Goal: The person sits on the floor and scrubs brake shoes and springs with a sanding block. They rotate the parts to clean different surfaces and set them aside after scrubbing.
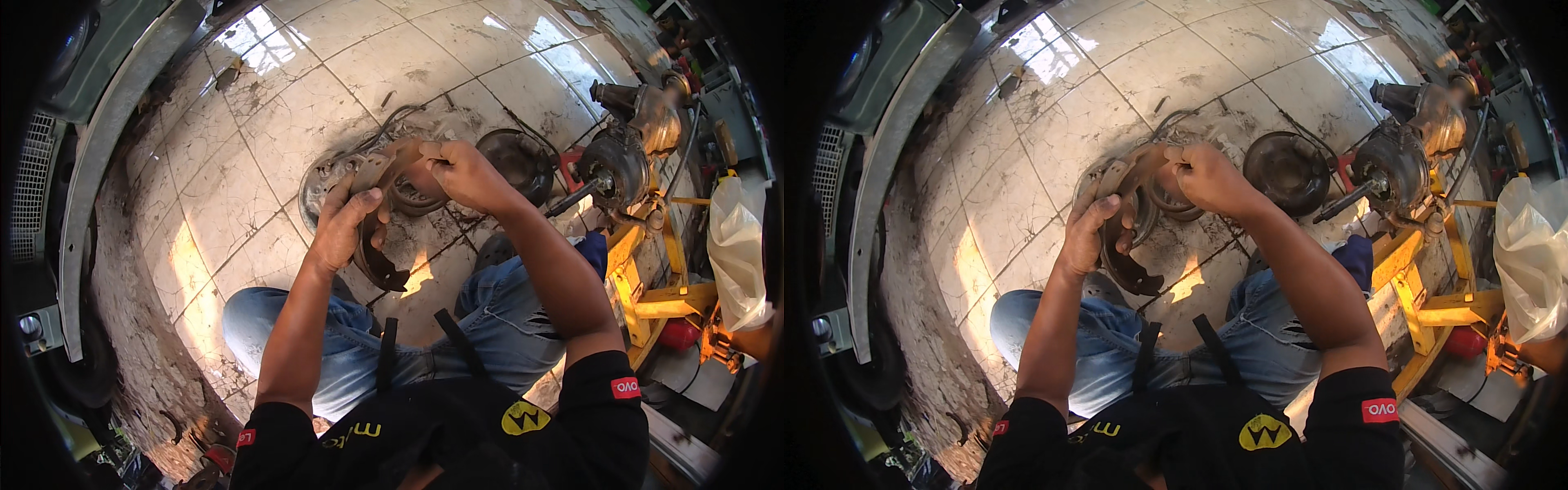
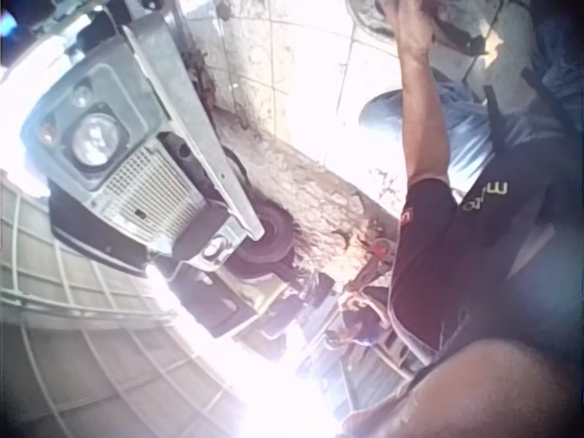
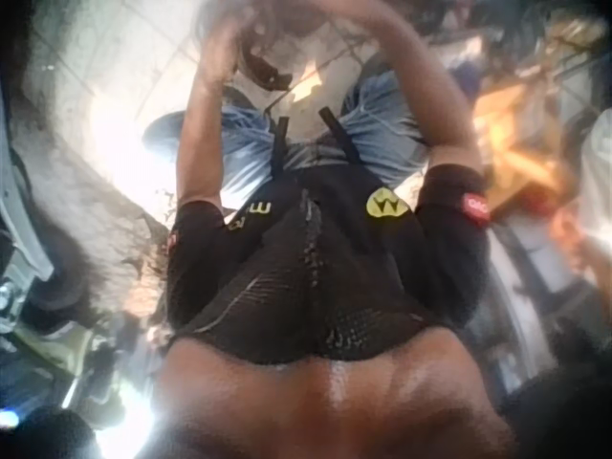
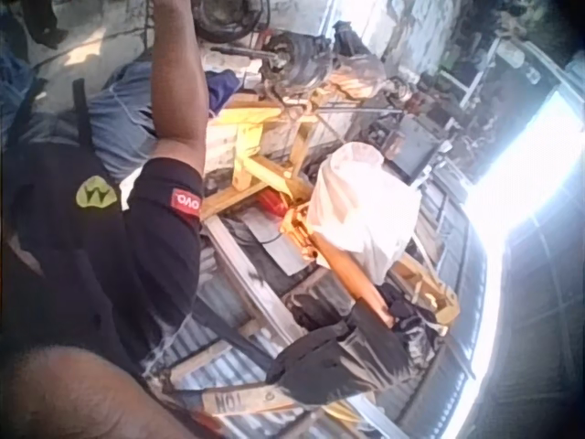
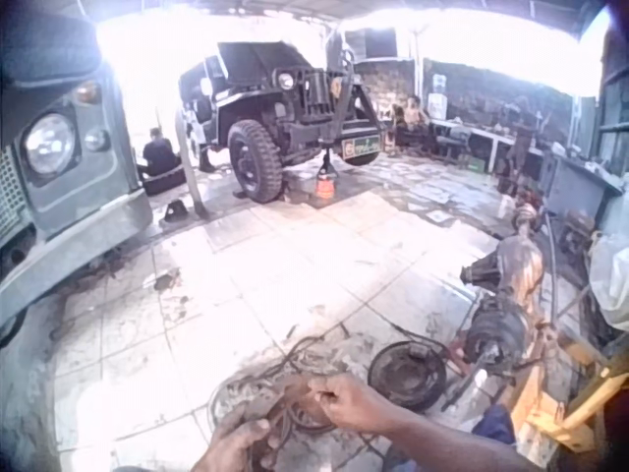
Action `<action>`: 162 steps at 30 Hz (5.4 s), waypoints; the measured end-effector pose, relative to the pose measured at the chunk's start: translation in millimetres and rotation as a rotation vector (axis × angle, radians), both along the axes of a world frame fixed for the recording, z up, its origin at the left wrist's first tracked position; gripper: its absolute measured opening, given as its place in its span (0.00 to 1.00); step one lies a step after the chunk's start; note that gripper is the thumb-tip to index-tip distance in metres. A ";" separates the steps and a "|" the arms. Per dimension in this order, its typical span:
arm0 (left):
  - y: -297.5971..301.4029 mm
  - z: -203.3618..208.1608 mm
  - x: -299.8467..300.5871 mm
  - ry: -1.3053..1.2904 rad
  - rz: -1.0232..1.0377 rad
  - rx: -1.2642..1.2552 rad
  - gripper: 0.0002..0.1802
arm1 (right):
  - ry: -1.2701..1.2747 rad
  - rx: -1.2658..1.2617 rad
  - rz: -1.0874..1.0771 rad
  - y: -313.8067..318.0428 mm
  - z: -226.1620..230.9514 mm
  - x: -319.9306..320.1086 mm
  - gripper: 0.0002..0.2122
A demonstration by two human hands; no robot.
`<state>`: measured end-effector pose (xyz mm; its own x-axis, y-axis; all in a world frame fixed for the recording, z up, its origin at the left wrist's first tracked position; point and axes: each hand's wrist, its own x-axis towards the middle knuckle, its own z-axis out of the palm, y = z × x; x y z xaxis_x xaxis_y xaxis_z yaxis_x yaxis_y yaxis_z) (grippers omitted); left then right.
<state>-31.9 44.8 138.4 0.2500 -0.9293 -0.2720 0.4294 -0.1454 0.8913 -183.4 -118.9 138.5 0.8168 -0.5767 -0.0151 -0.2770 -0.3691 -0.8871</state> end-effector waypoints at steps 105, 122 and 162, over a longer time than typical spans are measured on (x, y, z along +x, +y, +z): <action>2.3 10.2 -9.7 -0.109 -0.018 -0.158 0.19 | -0.121 -0.141 0.066 -1.7 11.5 -17.7 0.14; -6.3 10.5 -7.0 0.018 -0.057 -0.090 0.21 | 0.052 -0.440 0.006 -12.0 -7.3 -16.7 0.15; -3.7 1.0 -6.1 -0.129 -0.071 -0.144 0.21 | 0.018 -0.023 0.058 -11.8 20.8 -23.1 0.15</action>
